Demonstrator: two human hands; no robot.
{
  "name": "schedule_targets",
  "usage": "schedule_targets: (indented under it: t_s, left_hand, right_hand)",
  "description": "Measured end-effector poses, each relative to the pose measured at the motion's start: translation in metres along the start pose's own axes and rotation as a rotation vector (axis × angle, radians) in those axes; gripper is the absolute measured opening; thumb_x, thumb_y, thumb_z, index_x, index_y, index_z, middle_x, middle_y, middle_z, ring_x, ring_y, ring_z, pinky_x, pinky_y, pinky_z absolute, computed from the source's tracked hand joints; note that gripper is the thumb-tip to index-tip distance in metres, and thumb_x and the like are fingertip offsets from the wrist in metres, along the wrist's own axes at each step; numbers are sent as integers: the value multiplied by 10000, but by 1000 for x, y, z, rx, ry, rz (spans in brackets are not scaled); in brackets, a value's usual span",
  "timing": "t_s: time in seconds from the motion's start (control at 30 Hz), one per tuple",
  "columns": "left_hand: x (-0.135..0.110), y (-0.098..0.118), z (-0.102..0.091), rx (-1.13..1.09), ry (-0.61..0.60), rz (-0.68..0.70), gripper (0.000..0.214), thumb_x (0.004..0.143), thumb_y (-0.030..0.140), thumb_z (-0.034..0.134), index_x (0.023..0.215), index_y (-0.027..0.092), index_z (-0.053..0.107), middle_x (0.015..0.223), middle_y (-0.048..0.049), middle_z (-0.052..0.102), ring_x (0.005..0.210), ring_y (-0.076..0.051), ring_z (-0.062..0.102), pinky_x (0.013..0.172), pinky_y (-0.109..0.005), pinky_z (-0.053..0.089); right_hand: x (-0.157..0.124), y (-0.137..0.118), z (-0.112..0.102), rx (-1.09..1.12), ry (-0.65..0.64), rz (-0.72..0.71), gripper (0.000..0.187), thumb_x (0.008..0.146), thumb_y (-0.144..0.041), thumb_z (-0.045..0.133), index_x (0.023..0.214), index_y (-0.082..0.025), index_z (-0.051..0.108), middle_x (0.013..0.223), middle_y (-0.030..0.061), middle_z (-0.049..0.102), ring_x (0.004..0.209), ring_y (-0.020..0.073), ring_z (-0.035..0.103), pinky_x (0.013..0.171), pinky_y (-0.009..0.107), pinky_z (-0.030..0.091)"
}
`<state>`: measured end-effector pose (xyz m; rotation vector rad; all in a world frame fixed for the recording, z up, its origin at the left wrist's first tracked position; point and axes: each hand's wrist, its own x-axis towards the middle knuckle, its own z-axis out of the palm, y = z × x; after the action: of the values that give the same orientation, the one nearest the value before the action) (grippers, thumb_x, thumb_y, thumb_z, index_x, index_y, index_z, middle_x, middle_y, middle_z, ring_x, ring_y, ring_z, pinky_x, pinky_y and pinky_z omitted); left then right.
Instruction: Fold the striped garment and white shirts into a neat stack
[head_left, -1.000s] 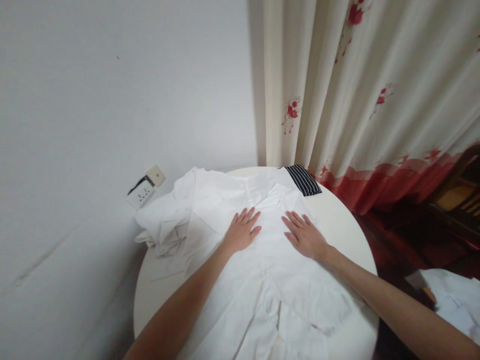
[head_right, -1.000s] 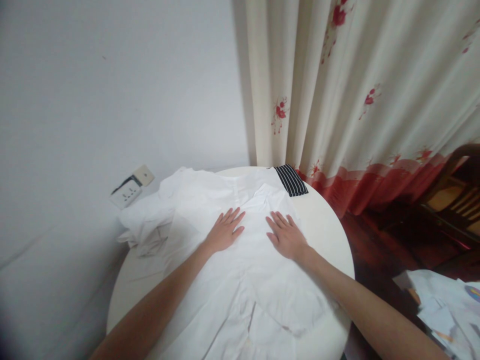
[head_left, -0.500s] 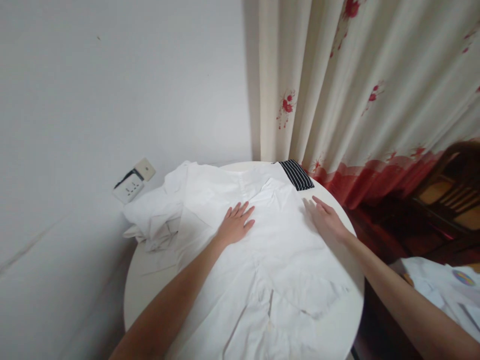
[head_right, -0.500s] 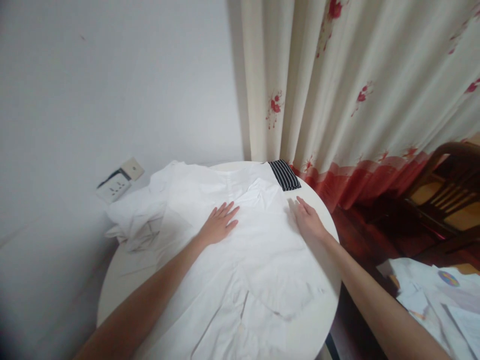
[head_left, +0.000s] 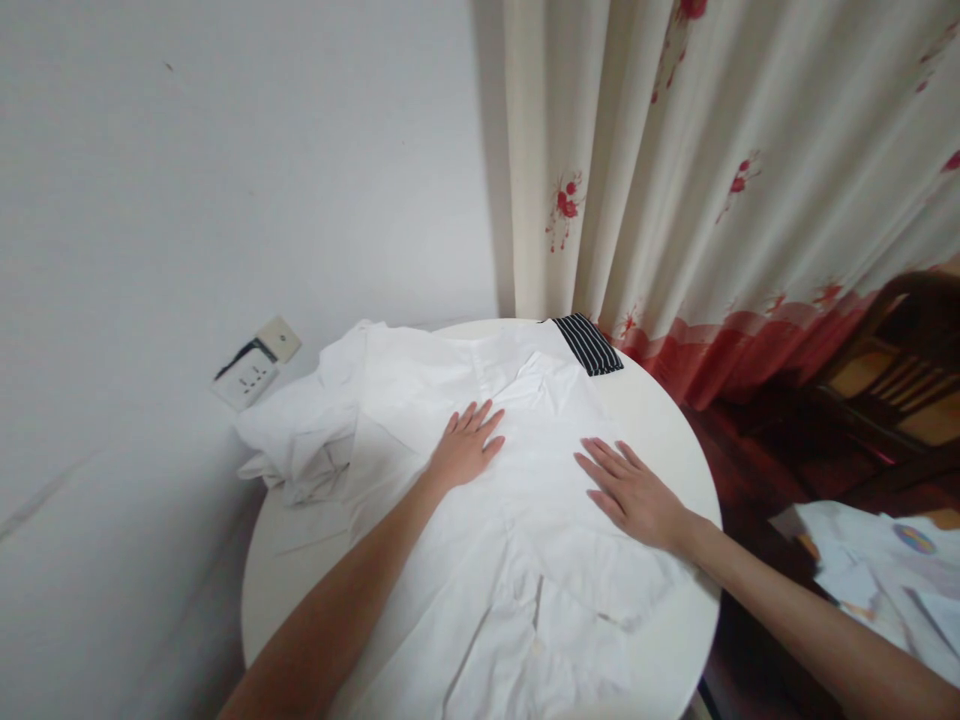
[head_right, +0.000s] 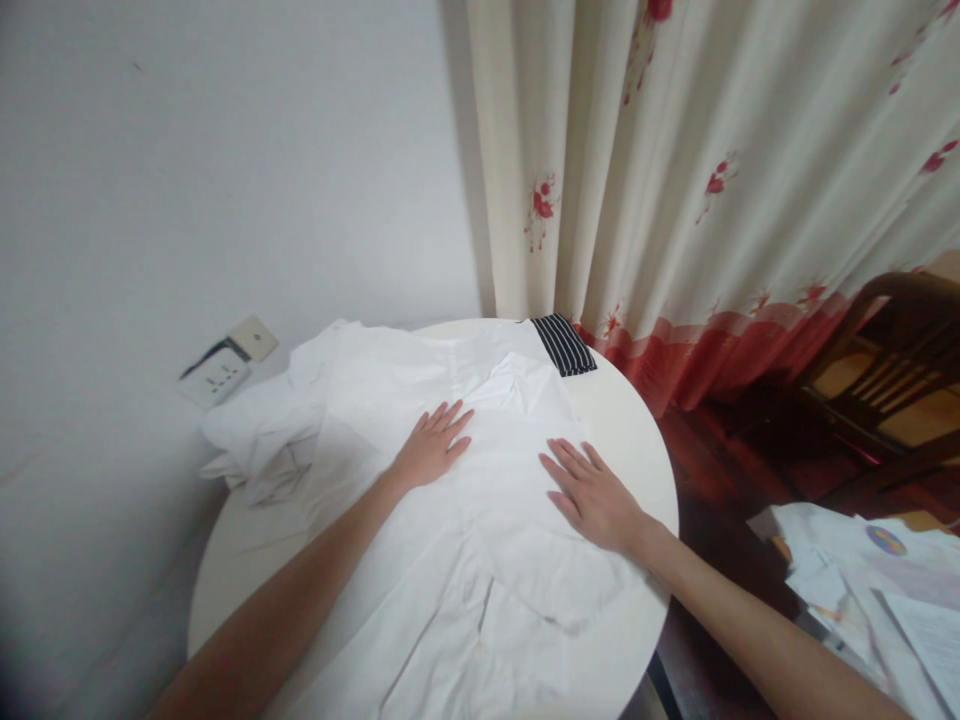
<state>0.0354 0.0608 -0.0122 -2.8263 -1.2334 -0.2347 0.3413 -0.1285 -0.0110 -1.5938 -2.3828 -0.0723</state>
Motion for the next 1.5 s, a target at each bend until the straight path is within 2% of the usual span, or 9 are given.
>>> schedule_targets:
  t_s: [0.17,0.33,0.6,1.07,1.17,1.3,1.5]
  left_hand:
    - [1,-1,3,22,0,11,556,1040,496,356,1574,347,322,1669,-6,253,1529,-302,239,1202,-556,267]
    - [1,-1,3,24,0,10,555,1041,494,356,1575,347,321,1669,-8,254,1530,-303,237,1200,-557,270]
    - [1,0,1,24,-6,8,553,1042,488,364,1573,337,330,1666,-11,257,1528,-307,240,1202,-558,270]
    - [2,0,0,31,-2,13,560,1041,480,378,1574,313,339,1663,-32,256,1519,-328,260,1182,-591,297]
    - [2,-1,1,35,5,17,559,1040,481,380,1572,312,344,1662,-32,257,1518,-327,265,1184,-584,296]
    - [2,-1,1,41,9,20,555,1040,475,380,1569,312,351,1661,-32,261,1516,-327,268,1183,-584,299]
    - [2,0,-1,37,-9,11,557,1039,473,374,1572,316,342,1664,-28,249,1520,-320,259,1188,-586,294]
  right_hand:
    - [-21,-4,-3,-8,-36,8,592,1056,-393,383,1613,-299,204,1663,55,221,1529,249,232,1228,543,237]
    - [-23,-4,-3,6,-52,38,592,1054,-414,383,1611,-315,209,1664,41,223,1530,255,223,1230,553,240]
    - [-26,-7,-4,-15,-54,73,574,1058,-407,377,1606,-305,237,1674,67,167,1537,263,194,1227,557,233]
    - [-51,-10,-12,43,-74,87,607,1053,-407,396,1611,-365,162,1675,24,168,1532,258,208,1230,562,231]
    - [-41,-8,-16,83,-58,126,611,1052,-422,390,1610,-384,144,1681,18,142,1540,266,172,1216,588,237]
    - [-8,-7,-18,77,28,163,585,1059,-403,352,1613,-360,168,1684,38,120,1549,268,125,1210,615,207]
    - [45,-10,2,40,17,128,574,1054,-453,348,1590,-254,300,1674,100,158,1548,269,149,1214,581,213]
